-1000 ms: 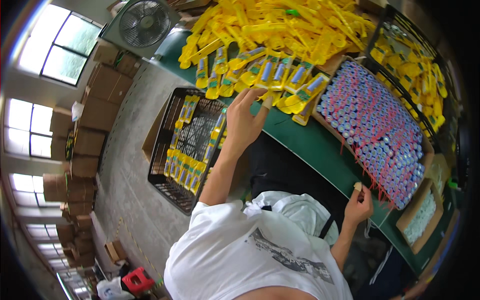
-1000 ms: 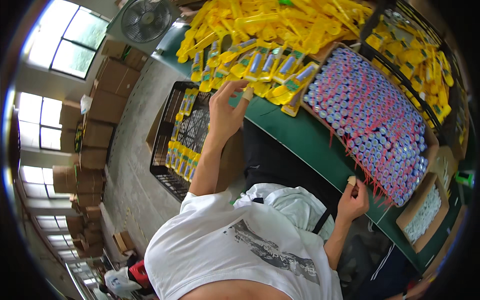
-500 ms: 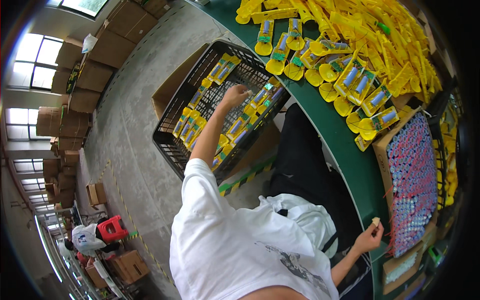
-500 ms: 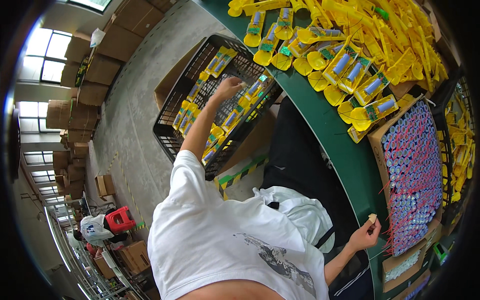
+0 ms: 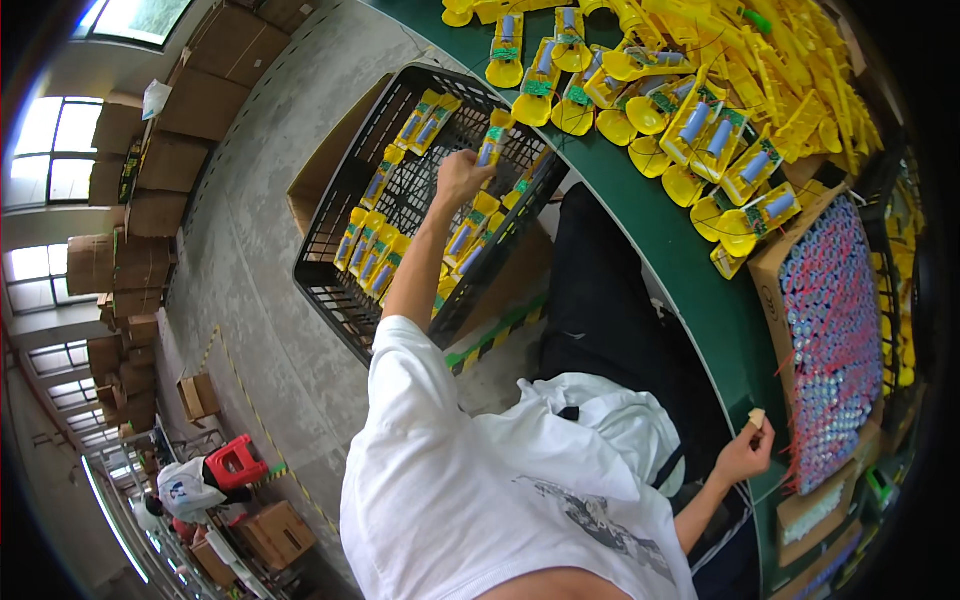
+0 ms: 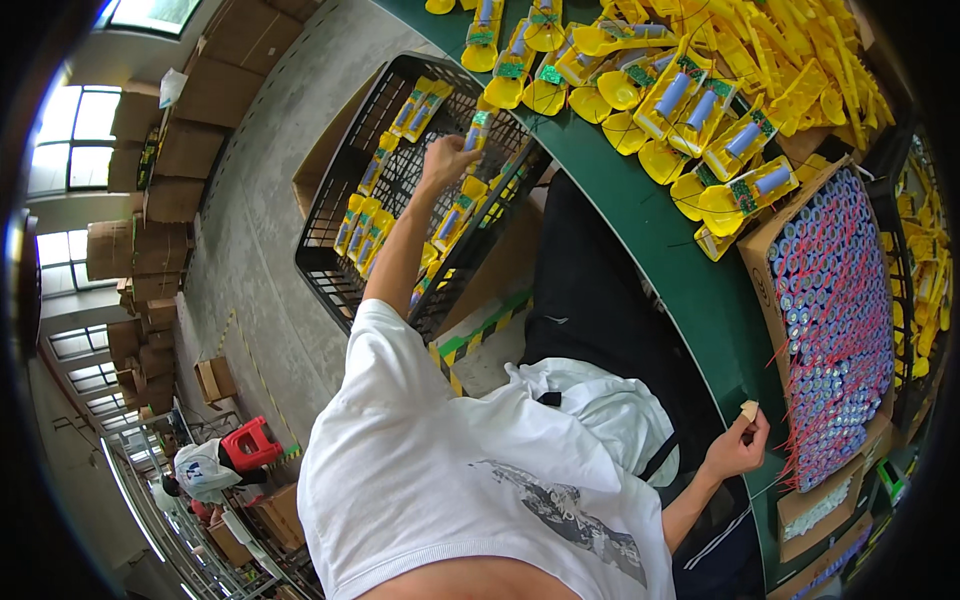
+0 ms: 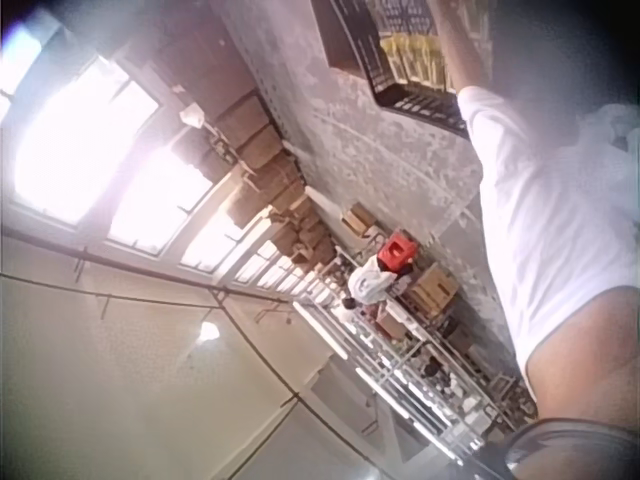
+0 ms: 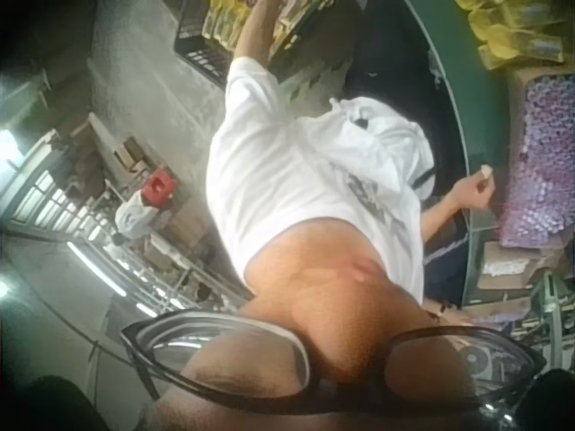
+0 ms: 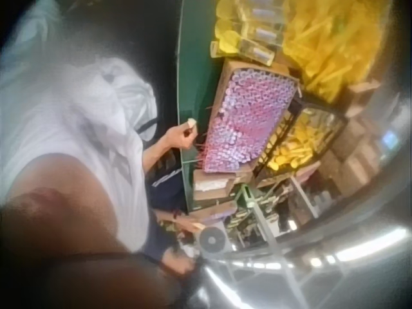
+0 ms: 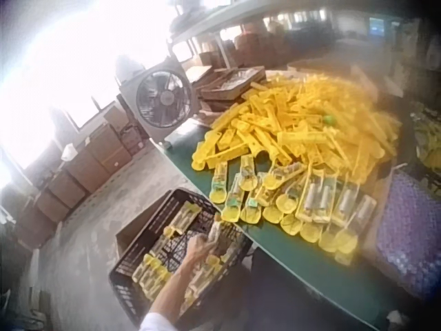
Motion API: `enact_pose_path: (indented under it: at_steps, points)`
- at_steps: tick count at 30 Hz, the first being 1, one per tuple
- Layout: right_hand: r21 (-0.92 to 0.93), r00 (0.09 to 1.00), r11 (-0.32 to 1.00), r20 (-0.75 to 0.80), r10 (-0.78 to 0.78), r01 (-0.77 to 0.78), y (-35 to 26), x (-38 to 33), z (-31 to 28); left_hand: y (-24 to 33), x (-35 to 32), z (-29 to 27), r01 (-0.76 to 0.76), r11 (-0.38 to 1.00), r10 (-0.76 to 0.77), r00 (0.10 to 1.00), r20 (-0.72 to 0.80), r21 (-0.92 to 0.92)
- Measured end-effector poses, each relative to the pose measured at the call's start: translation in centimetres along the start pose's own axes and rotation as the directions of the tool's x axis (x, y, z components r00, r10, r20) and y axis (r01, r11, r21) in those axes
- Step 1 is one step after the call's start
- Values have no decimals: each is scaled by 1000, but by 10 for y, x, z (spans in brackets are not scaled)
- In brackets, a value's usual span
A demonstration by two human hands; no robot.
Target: The person assembles flashlights by inserting small switch components into yellow plastic flashlight casings by hand and placing the assembled units into a crate.
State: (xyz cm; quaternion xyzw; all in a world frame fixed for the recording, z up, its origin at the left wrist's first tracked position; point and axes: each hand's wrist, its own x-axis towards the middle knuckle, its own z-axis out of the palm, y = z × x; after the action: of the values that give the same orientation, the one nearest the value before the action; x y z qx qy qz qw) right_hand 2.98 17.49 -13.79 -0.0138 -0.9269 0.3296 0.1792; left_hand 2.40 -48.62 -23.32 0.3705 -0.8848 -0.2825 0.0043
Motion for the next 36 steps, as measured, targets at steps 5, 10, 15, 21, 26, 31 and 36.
enact_pose_path:
  at_steps: [5, 10, 15, 21, 26, 31, 36]
  points:
    - [116, 996, 990, -50, -76, 81, -11, -4, 0, 38, -80, -65, 39, 891, -162, 958, -236, -452]
    - [467, 940, 845, 77, -332, 260, -71, -4, 7, 132, -174, -78, 34, 344, 14, 999, 42, -938]
    - [709, 827, 705, 411, -384, -25, -140, 13, 17, 241, -254, -29, 133, -46, 160, 979, 124, -990]
    - [797, 826, 445, 530, -192, -408, -133, 16, 3, 358, -321, 22, 196, 38, 420, 887, 194, -980]
    - [890, 943, 319, 328, 51, -327, -107, 16, -18, 388, -350, 50, 80, 173, 622, 764, 172, -982]
    - [877, 983, 444, 154, 102, -183, -87, 18, -39, 402, -362, 69, 83, 100, 710, 692, 130, -991]
    - [664, 977, 717, -118, -180, 212, -79, 27, -54, 405, -364, 68, 199, 85, 783, 592, 188, -976]
